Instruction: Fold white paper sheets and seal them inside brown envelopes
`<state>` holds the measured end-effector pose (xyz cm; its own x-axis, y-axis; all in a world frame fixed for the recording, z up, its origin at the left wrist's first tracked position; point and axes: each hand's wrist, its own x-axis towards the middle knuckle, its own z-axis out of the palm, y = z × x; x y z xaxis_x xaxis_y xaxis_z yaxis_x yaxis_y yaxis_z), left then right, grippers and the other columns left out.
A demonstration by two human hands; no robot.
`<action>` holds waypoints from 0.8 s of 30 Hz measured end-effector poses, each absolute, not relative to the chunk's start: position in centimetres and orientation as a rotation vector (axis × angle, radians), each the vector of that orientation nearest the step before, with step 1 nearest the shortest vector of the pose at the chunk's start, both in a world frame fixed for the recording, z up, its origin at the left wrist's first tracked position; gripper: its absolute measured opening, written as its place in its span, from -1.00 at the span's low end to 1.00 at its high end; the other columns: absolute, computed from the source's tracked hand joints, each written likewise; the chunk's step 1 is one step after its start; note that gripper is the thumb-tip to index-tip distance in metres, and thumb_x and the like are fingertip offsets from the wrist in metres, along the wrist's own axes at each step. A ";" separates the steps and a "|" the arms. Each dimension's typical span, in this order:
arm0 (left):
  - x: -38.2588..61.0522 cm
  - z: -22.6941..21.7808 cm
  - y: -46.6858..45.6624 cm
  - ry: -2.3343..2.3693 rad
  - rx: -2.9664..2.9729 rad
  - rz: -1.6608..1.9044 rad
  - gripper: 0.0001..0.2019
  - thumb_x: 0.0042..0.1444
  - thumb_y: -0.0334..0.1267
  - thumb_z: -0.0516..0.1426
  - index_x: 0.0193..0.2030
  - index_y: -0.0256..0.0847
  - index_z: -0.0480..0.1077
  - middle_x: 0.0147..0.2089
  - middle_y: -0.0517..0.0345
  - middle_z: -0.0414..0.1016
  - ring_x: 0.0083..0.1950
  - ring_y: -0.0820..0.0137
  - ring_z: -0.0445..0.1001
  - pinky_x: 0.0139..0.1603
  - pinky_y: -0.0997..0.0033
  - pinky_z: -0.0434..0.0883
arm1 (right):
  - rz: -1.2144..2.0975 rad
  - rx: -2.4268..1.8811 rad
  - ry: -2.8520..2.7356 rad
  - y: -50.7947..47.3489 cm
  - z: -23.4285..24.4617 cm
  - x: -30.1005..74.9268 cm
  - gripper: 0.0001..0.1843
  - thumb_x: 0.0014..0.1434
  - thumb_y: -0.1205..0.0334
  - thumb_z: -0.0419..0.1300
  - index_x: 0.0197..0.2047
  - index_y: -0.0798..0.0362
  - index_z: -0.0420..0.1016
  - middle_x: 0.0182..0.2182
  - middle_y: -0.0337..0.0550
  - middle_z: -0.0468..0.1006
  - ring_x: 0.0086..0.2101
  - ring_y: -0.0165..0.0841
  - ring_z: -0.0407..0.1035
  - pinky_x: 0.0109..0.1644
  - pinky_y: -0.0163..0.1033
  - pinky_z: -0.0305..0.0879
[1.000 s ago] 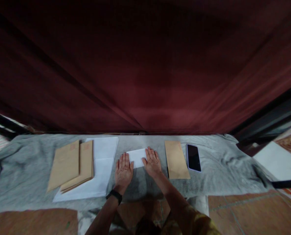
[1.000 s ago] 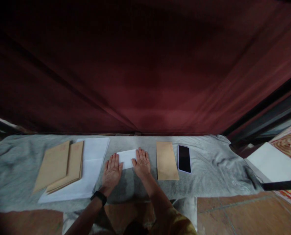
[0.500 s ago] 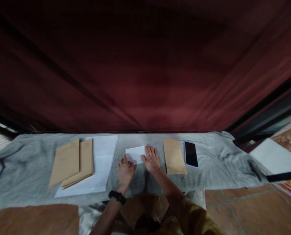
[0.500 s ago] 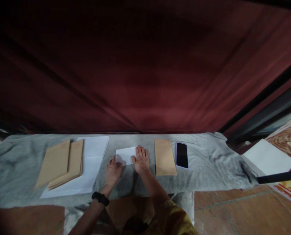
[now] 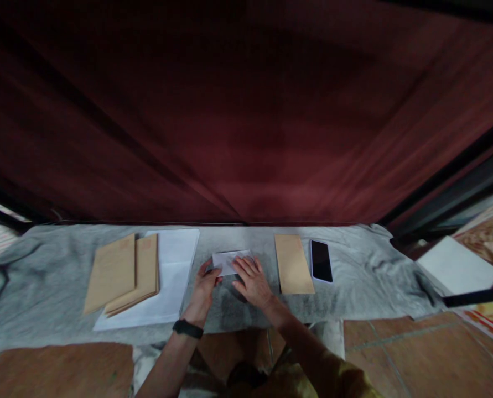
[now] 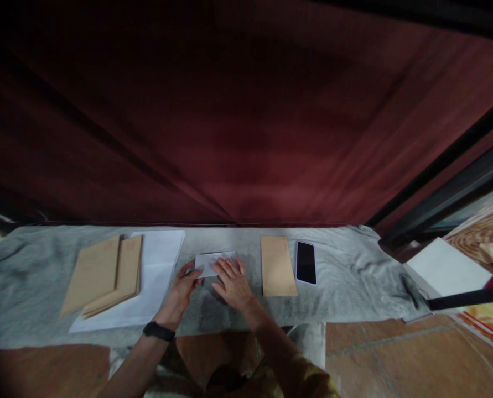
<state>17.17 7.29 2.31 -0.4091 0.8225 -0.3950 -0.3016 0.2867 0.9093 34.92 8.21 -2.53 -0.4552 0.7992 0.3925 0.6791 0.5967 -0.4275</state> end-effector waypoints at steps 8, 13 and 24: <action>16.6 4.2 7.5 1.339 0.414 1.475 -0.48 -0.16 0.04 0.40 -0.12 -0.19 0.44 -0.27 0.14 0.61 -0.25 0.38 0.58 -0.27 0.43 0.42 | 1.082 -1.272 -1.517 10.5 1.5 34.9 -0.68 0.37 0.03 0.07 -0.16 0.00 0.60 -0.30 -0.17 0.65 -0.23 -0.24 0.51 0.03 -0.09 0.42; 17.5 3.6 6.8 1.286 0.525 1.303 -0.45 -0.22 0.04 0.42 -0.13 -0.25 0.50 -0.20 0.03 0.65 -0.20 0.27 0.60 -0.20 0.32 0.47 | 1.506 -1.126 -0.957 9.0 0.9 32.8 -0.55 0.12 -0.24 0.23 -0.27 0.00 0.56 -0.39 -0.18 0.62 -0.35 -0.25 0.52 -0.19 -0.15 0.50; 14.0 1.3 7.4 1.463 1.067 0.963 -0.68 -0.26 -0.01 0.37 -0.48 -0.22 0.50 -0.52 0.14 0.52 -0.51 0.33 0.43 -0.51 0.39 0.33 | 1.599 -1.235 -0.674 7.6 -0.5 35.4 -0.47 -0.27 -0.06 0.53 -0.31 0.05 0.49 -0.47 -0.24 0.57 -0.50 -0.32 0.50 -0.38 -0.20 0.50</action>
